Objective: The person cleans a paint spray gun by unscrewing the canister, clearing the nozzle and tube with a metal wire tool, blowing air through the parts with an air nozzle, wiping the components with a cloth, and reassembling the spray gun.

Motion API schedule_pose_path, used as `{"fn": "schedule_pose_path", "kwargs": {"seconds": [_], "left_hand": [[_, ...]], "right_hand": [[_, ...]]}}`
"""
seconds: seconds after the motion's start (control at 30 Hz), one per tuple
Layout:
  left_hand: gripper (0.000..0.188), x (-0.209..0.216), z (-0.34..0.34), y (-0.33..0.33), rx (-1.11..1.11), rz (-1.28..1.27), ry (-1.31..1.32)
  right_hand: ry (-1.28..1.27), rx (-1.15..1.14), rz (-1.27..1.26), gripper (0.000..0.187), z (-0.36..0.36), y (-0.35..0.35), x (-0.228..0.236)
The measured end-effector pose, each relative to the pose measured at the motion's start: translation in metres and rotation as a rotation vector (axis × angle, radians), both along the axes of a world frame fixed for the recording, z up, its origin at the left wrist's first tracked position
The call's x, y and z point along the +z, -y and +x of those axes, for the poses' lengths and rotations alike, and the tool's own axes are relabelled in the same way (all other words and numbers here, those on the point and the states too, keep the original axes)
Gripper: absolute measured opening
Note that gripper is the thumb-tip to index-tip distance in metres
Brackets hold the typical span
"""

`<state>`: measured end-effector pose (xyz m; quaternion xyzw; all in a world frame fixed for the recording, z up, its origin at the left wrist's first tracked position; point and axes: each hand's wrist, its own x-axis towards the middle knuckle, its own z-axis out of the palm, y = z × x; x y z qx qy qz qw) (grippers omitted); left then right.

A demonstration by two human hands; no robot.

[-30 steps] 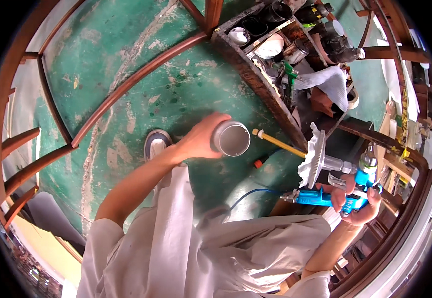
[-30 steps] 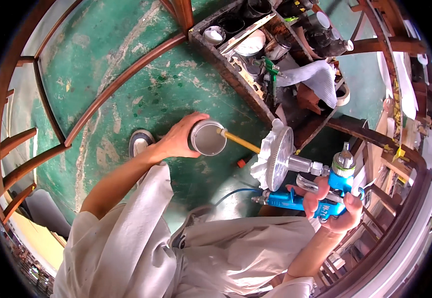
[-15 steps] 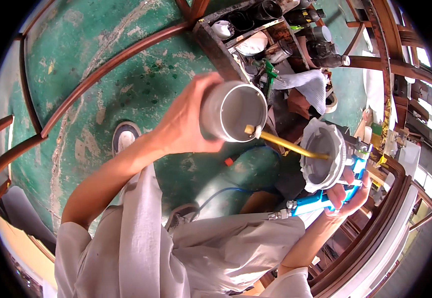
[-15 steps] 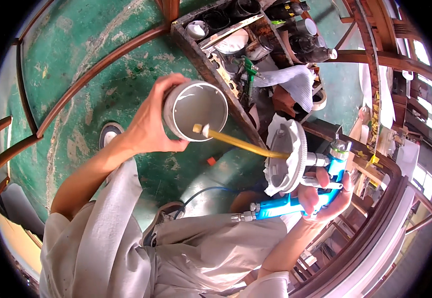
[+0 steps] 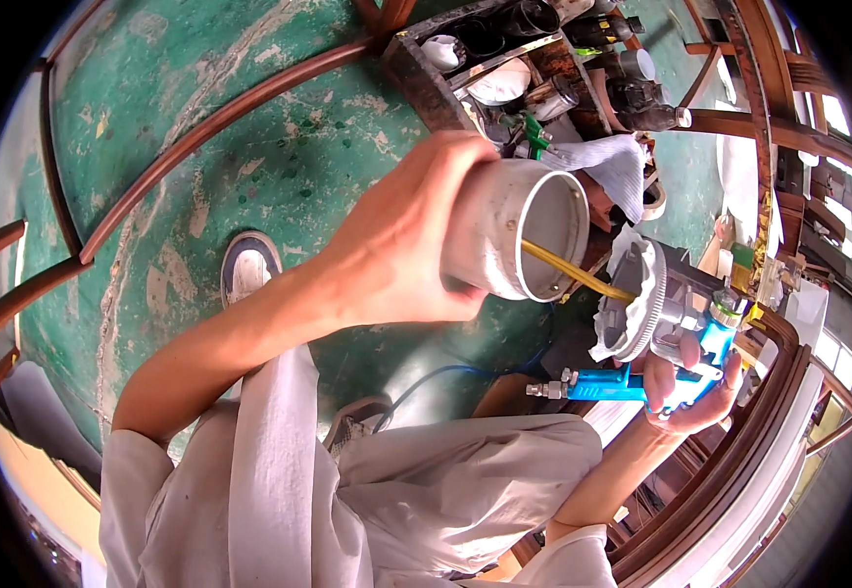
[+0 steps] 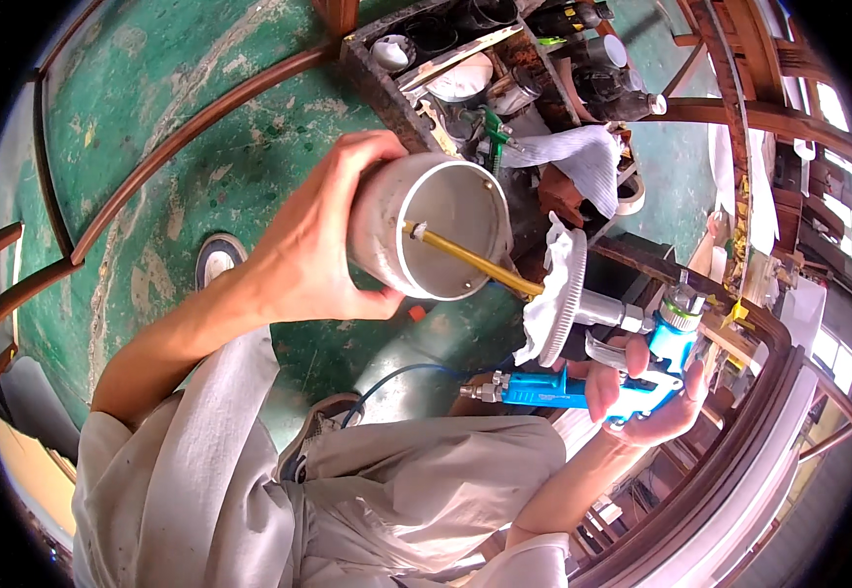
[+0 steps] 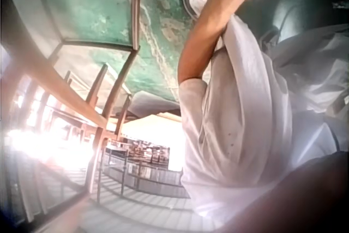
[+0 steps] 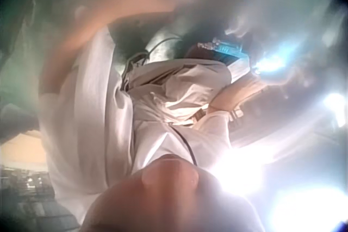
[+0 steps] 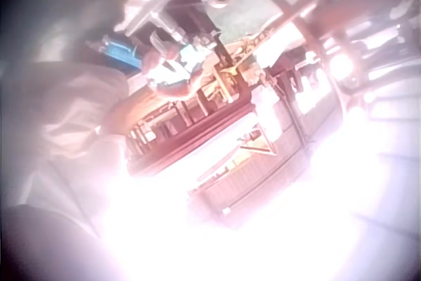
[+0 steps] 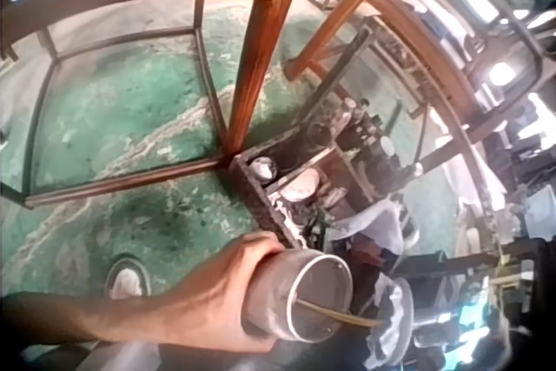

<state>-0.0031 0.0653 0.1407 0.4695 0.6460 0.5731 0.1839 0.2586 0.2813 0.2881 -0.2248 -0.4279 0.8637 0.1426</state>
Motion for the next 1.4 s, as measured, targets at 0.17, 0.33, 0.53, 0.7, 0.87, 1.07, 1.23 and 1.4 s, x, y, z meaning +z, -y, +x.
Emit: {"fn": "schedule_pose_path", "kwargs": {"seconds": [0.17, 0.33, 0.53, 0.7, 0.87, 1.07, 1.23, 1.4], "left_hand": [[0.103, 0.013, 0.009, -0.005, 0.022, 0.015, -0.015], [0.090, 0.019, 0.013, -0.006, 0.036, -0.002, -0.073], [0.094, 0.022, 0.018, -0.003, 0.068, -0.019, -0.112], [0.103, 0.026, 0.020, 0.000, 0.060, -0.087, -0.170], [0.103, 0.024, 0.024, 0.000, 0.073, -0.100, -0.173], [0.105, 0.020, 0.025, -0.003, 0.064, -0.134, -0.201], [0.105, 0.017, 0.028, -0.004, 0.068, -0.138, -0.183], [0.109, 0.018, 0.026, -0.005, 0.046, -0.145, -0.251]], "right_hand": [[0.027, 0.130, 0.029, 0.059, -0.005, 0.009, 0.001], [0.035, 0.092, -0.177, 0.066, -0.009, 0.018, 0.006], [0.172, 0.039, -0.043, 0.049, -0.014, 0.024, 0.008], [0.141, 0.121, 0.029, 0.050, -0.031, 0.034, 0.008], [0.140, 0.069, 0.058, 0.053, -0.022, 0.031, 0.008], [0.108, 0.147, 0.020, 0.064, -0.026, 0.033, 0.006], [0.201, 0.109, 0.116, 0.054, -0.019, 0.033, 0.005], [0.199, 0.148, 0.155, 0.056, -0.016, 0.029, 0.003]]}}
